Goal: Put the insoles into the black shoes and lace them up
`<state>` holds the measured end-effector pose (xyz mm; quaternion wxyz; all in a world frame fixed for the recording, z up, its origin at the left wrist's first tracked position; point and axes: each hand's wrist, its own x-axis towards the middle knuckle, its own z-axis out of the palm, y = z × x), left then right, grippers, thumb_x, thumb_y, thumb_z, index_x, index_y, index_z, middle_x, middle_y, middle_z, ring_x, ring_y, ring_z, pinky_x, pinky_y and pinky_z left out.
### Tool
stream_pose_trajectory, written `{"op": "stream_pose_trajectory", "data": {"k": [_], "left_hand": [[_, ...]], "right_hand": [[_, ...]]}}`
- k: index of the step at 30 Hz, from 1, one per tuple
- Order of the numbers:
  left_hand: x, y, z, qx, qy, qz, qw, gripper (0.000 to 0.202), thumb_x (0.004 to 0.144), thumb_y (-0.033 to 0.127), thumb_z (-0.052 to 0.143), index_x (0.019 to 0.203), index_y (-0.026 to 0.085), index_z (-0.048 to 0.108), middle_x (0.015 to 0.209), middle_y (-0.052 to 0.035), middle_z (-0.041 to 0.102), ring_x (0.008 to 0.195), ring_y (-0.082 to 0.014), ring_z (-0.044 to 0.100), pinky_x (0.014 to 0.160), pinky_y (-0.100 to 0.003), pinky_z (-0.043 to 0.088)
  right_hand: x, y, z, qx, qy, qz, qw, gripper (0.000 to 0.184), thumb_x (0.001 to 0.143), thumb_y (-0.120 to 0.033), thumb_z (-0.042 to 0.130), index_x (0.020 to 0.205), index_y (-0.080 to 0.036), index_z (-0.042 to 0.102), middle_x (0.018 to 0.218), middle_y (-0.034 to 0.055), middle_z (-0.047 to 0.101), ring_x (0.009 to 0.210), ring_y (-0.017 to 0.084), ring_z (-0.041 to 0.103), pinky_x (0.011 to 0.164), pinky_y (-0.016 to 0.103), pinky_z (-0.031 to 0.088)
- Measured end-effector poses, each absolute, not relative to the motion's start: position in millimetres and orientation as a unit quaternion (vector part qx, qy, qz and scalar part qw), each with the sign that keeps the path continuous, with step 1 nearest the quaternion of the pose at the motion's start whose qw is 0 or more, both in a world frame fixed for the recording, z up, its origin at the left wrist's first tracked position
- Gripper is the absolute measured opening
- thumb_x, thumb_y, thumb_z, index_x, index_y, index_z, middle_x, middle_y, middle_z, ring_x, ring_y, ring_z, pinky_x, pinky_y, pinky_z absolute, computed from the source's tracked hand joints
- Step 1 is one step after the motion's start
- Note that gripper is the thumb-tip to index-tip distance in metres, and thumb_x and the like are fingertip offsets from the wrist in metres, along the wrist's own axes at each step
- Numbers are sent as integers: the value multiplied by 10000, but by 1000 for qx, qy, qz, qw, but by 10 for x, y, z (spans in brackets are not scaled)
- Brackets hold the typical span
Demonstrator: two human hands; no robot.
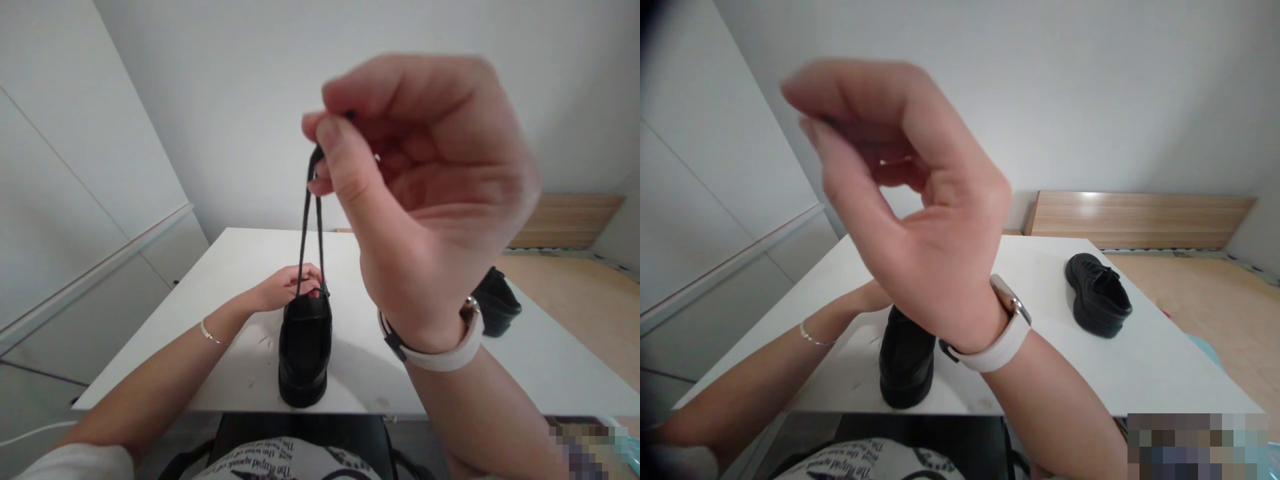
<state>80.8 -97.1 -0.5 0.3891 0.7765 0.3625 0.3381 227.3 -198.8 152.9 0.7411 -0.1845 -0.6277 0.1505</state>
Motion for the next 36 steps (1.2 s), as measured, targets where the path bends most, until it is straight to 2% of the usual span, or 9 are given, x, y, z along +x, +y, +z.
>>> {"op": "stream_pose_trajectory", "data": {"k": [6,12,17,23,27,30,32,34,36], "left_hand": [[594,-1048,-243,787,247,276,494,900,834,889,274,1201,179,688,1210,-157,705,1164,-317,640,1044,-446,482],[827,-1148,-397,787,348,351,368,600,698,549,843,1127,160,683,1194,-126,712,1144,-305,646,1050,-433,485],[995,-1142,-359,768,390,371,348,445,676,395,875,1037,183,725,1129,-86,747,1117,-304,666,1039,-434,501],[1059,-1120,-378,765,408,385,316,408,678,381,871,1006,173,745,1072,-107,761,1086,-313,681,1049,-461,492],[1059,-1071,-433,769,415,365,321,364,696,364,856,984,177,735,1052,-94,758,1043,-298,689,1008,-449,514],[1028,-1073,-354,785,401,366,298,456,697,415,854,1048,174,689,1069,-99,729,1003,-277,680,929,-425,550],[1009,-1149,-185,774,392,453,204,555,690,454,860,1106,169,631,1065,-97,692,960,-252,659,860,-399,562],[1007,-1284,68,741,355,566,60,510,735,434,843,1094,174,591,1008,-69,654,887,-210,625,790,-358,554],[1032,-1431,352,739,269,615,-48,321,807,328,804,1001,188,590,895,-22,633,792,-164,601,723,-302,537]], "right_hand": [[2181,-1794,1716,-147,-625,99,760,391,941,-505,424,928,-164,614,912,-48,626,921,68,719,758,146,537],[2055,-1723,1767,-162,-614,120,763,465,892,-559,407,987,-134,573,920,-74,651,922,78,734,832,200,565],[2002,-1702,1988,-4,-602,99,793,634,847,-531,87,855,-129,578,730,-102,559,1001,139,723,831,302,539],[2013,-1646,2085,59,-579,10,813,809,702,-477,-67,720,-25,603,893,-100,608,1071,146,640,792,290,440],[2099,-1703,2001,143,-512,-189,826,884,554,-546,-178,535,25,496,1122,-22,546,1350,156,399,856,373,382],[2350,-1690,1871,122,-528,-155,826,709,346,-608,49,610,-190,558,876,70,510,1077,-370,237,1096,271,-16],[2538,-1629,1773,86,-545,-104,827,744,247,-541,80,629,-155,590,722,14,439,1073,-274,199,1053,272,-151],[2635,-1568,1694,53,-558,-59,826,811,399,-664,28,595,-107,583,630,-46,383,1194,-287,-98,1022,256,-190],[2583,-1559,1647,21,-569,-13,822,918,687,-521,-169,643,-64,626,686,-90,408,1291,3,-440,1019,270,-217]]}}
